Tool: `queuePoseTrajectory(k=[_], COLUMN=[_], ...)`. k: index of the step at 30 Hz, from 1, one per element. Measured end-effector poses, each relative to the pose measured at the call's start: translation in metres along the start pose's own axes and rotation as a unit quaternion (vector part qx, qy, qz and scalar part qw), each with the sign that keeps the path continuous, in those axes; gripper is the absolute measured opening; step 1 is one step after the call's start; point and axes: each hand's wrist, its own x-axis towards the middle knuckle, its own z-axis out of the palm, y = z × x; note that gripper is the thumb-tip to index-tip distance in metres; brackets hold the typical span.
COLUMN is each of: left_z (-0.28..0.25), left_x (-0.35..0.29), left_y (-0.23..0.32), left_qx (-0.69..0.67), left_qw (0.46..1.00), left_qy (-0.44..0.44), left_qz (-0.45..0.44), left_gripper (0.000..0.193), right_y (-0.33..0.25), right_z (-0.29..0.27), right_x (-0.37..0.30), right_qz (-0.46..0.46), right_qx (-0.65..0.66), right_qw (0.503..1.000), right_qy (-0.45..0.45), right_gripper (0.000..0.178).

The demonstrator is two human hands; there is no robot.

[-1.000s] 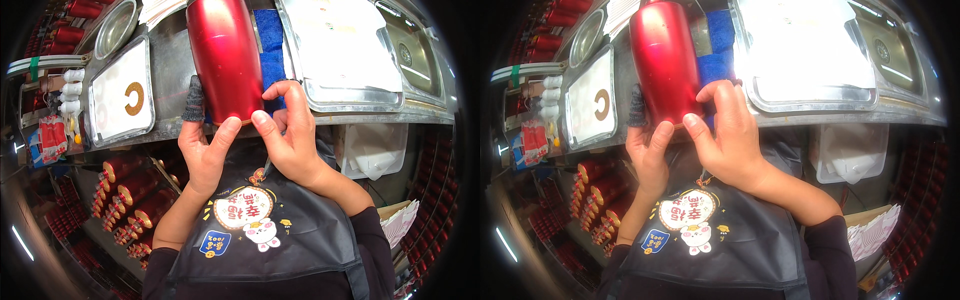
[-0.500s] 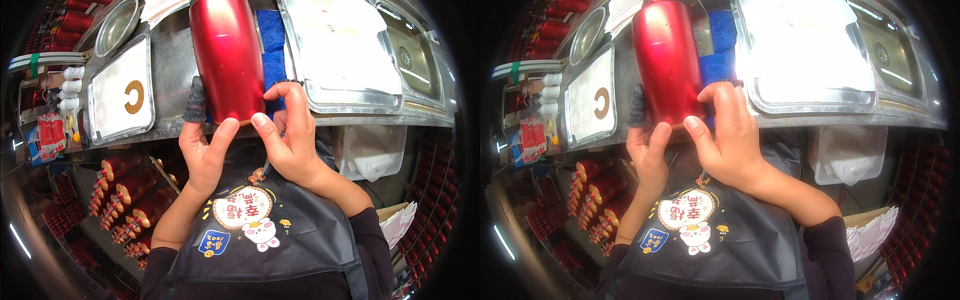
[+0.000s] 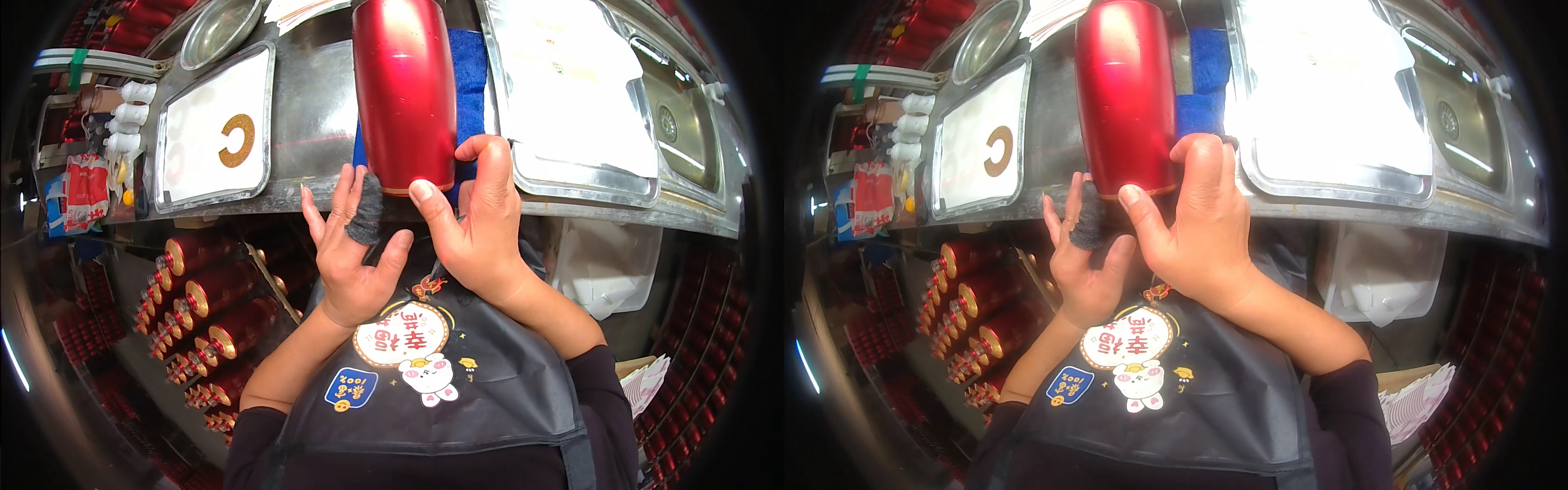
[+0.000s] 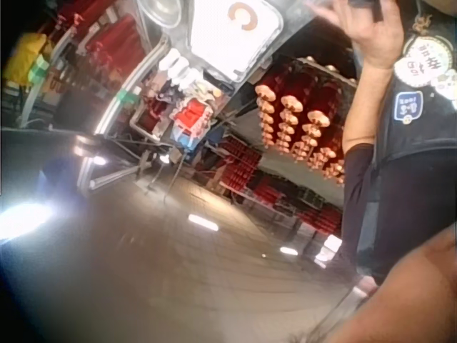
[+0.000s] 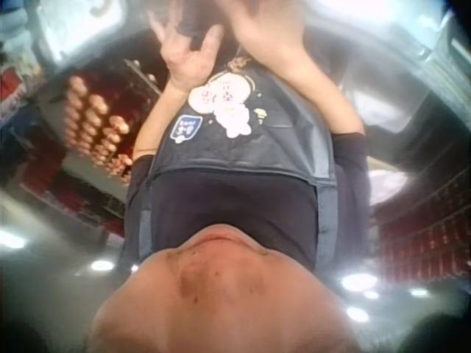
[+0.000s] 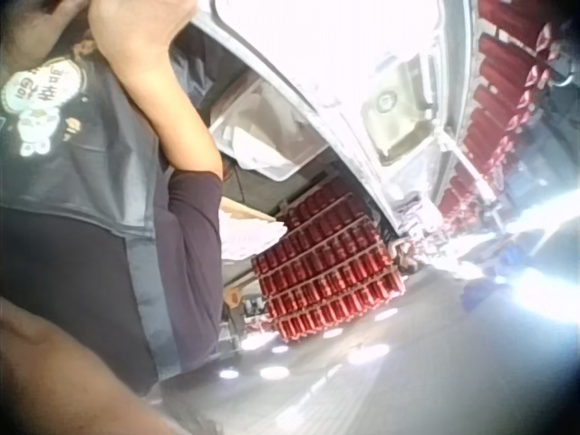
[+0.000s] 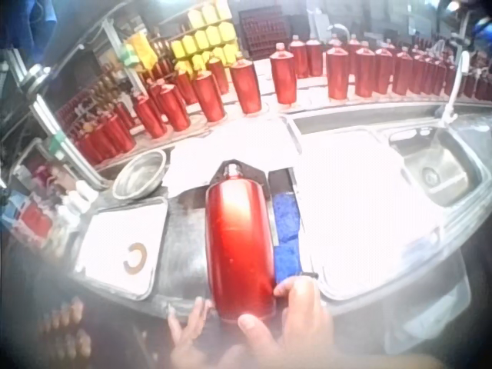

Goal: The person applies a gold circular sticker to the neck of a red bottle, then wipes the bottle with a blue cloth. The person repeats this process for multiple bottles, placing each finished bottle on a nearby tray.

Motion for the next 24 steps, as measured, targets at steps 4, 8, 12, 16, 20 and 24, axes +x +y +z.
queuePoseTrajectory(k=[4,8,12,16,20,24], left_z=[-0.001,-0.003,-0.003,-0.006,-0.010,-0.012], left_x=[0.004,0.007,0.008,0.011,0.017,0.023], left_y=[0.005,0.006,0.006,0.007,0.011,0.016], left_qx=[0.015,0.058,0.073,0.093,0.117,0.149], left_qw=[1.000,0.997,0.996,0.993,0.990,0.983], left_qy=[0.017,0.015,0.013,0.011,0.002,0.004], left_qz=[0.022,0.039,0.048,0.068,0.077,0.108], left_gripper=[0.043,0.043,0.043,0.042,0.032,0.020], right_y=[0.012,0.021,0.019,0.009,0.006,0.012], right_z=[0.000,-0.002,-0.002,-0.001,0.000,-0.003], right_x=[-0.005,-0.003,0.000,-0.003,-0.004,-0.002], right_qz=[-0.020,-0.026,-0.018,0.055,0.032,0.037], right_qx=[0.031,0.077,0.124,0.079,0.053,0.104], right_qw=[0.999,0.997,0.992,0.995,0.998,0.994], right_qy=[0.003,-0.003,0.000,0.006,0.011,-0.002], right_gripper=[0.036,0.030,0.027,0.041,0.042,0.034])
